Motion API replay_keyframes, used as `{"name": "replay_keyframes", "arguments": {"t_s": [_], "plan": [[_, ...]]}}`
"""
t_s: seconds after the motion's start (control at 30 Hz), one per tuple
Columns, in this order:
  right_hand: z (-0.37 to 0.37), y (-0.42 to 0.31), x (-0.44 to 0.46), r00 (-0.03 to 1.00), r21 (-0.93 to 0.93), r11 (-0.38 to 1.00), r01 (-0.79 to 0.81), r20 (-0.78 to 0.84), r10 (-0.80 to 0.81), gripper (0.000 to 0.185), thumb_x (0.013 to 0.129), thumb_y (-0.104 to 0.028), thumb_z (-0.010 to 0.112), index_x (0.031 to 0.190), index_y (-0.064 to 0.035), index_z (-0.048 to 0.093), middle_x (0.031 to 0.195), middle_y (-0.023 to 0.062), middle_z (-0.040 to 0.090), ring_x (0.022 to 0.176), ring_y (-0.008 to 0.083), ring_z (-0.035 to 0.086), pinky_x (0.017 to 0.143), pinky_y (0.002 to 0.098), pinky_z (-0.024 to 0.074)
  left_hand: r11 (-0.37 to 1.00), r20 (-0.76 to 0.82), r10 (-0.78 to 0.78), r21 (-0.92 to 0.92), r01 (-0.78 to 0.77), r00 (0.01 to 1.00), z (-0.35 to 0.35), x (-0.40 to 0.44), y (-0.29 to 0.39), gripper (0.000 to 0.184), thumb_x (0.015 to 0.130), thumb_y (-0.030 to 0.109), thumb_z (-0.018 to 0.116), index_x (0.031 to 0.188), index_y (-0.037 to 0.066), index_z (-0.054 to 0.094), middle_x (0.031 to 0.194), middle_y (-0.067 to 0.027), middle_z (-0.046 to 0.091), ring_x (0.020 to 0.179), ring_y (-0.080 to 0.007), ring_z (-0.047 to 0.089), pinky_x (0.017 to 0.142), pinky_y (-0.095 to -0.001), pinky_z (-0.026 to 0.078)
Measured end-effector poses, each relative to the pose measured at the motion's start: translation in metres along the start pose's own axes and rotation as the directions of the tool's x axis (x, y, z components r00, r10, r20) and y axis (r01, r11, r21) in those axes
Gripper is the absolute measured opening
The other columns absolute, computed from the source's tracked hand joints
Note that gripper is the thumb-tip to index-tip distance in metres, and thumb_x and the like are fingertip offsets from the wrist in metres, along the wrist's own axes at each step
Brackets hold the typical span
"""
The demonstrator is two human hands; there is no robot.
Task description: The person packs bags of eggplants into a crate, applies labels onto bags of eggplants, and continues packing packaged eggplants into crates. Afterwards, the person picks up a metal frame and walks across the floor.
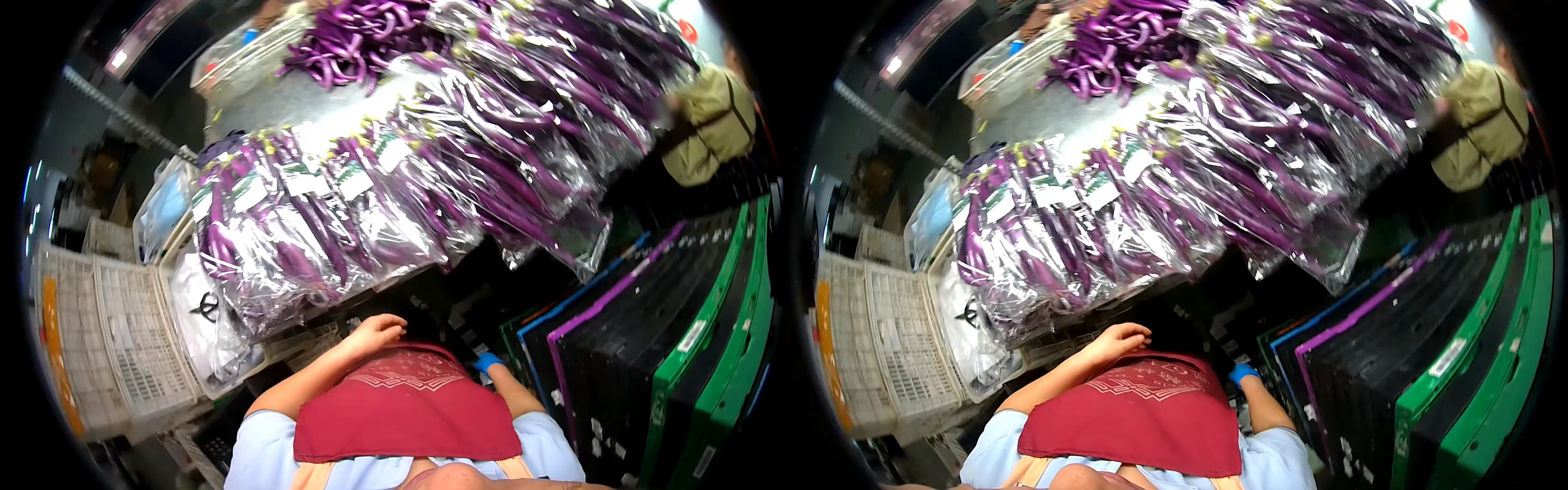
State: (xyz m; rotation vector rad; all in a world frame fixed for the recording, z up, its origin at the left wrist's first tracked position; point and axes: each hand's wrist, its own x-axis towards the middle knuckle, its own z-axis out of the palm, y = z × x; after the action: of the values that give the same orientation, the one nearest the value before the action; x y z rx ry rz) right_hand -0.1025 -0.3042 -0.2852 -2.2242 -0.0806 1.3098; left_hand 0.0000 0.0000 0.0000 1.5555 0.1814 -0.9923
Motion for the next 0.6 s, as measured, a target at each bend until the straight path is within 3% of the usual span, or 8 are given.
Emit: {"name": "replay_keyframes", "arguments": {"t_s": [0.1,0.13,0.17,0.2,0.27,0.33,0.43,0.6], "plan": [[-0.091,-0.087,-0.017,0.949,0.096,0.954,0.283,-0.175,-0.264,0.034,0.081,-0.03,0.051,0.095,-0.0002,0.059,0.091,0.0157,0.061,0.083,0.0285,0.058,0.075,0.0322,0.0454,0.979,0.07,0.187,-0.098,-0.18,0.98,-0.003,-0.043,0.039,0.029,0.088,0.013,0.046,0.113,-0.003,0.049,0.105,-0.0114,0.056,0.097,-0.0157,0.054,0.085,-0.0276,0.043],[-0.121,-0.144,-0.034,0.867,0.229,0.837,0.498,-0.146,-0.476,0.028,0.084,-0.025,0.051,0.095,-0.0004,0.059,0.087,0.0107,0.062,0.077,0.0208,0.059,0.071,0.0283,0.0456,0.974,0.059,0.224,-0.046,-0.222,0.973,-0.014,-0.073,0.062,0.03,0.088,0.014,0.047,0.113,-0.002,0.05,0.104,-0.0117,0.058,0.098,-0.0165,0.054,0.085,-0.0283,0.043],[-0.153,-0.197,-0.068,0.853,0.613,0.662,0.43,-0.036,-0.521,0.023,0.087,-0.02,0.05,0.095,0.0,0.059,0.086,0.007,0.062,0.076,0.0142,0.058,0.071,0.0256,0.0453,0.961,0.021,0.262,-0.096,-0.259,0.965,-0.021,-0.096,0.077,0.03,0.087,0.014,0.048,0.113,-0.003,0.05,0.102,-0.0126,0.059,0.097,-0.0173,0.054,0.085,-0.0298,0.042],[-0.175,-0.256,-0.097,0.812,0.796,0.486,0.36,-0.011,-0.584,0.02,0.087,-0.02,0.052,0.09,-0.0015,0.06,0.084,0.0035,0.06,0.077,0.0099,0.056,0.07,0.0232,0.0441,0.955,-0.024,0.257,-0.149,-0.258,0.966,-0.035,-0.126,0.087,0.029,0.086,0.013,0.049,0.112,0.0,0.051,0.101,-0.0105,0.06,0.097,-0.0149,0.054,0.085,-0.0269,0.041],[-0.222,-0.31,-0.114,0.617,0.485,0.424,0.765,-0.362,-0.699,0.019,0.086,-0.018,0.052,0.088,0.0,0.06,0.079,0.0028,0.06,0.074,0.0109,0.055,0.07,0.0231,0.0438,0.888,-0.192,0.388,-0.184,-0.421,0.901,-0.049,-0.151,0.087,0.028,0.086,0.011,0.049,0.111,-0.002,0.052,0.099,-0.012,0.06,0.094,-0.0163,0.056,0.084,-0.0284,0.042],[-0.257,-0.34,-0.09,0.557,0.208,0.54,0.816,-0.534,-0.636,0.02,0.083,-0.016,0.057,0.092,0.0018,0.059,0.084,0.0038,0.059,0.075,0.0106,0.054,0.069,0.0226,0.0432,0.84,-0.369,0.445,-0.145,-0.523,0.816,-0.069,-0.176,0.081,0.028,0.086,0.011,0.049,0.11,-0.002,0.052,0.097,-0.0121,0.061,0.092,-0.0167,0.056,0.083,-0.0294,0.043],[-0.28,-0.387,-0.05,0.629,0.418,0.471,0.777,-0.486,-0.606,0.03,0.082,-0.016,0.058,0.105,0.0026,0.053,0.096,0.0049,0.058,0.086,0.0106,0.053,0.075,0.0237,0.0433,0.776,-0.565,0.499,-0.044,-0.629,0.656,-0.105,-0.204,0.064,0.026,0.085,0.014,0.05,0.106,-0.001,0.054,0.091,-0.0112,0.062,0.086,-0.0169,0.058,0.079,-0.0298,0.045],[-0.275,-0.447,-0.003,0.637,0.441,0.459,0.771,-0.514,-0.575,0.043,0.084,-0.018,0.057,0.118,0.0035,0.043,0.11,0.0091,0.053,0.098,0.0139,0.051,0.083,0.0248,0.0404,0.719,-0.859,0.378,0.039,-0.694,0.344,-0.177,-0.23,0.014,0.029,0.086,0.02,0.05,0.107,-0.001,0.053,0.094,-0.0103,0.06,0.087,-0.0185,0.058,0.076,-0.0303,0.045]]}}
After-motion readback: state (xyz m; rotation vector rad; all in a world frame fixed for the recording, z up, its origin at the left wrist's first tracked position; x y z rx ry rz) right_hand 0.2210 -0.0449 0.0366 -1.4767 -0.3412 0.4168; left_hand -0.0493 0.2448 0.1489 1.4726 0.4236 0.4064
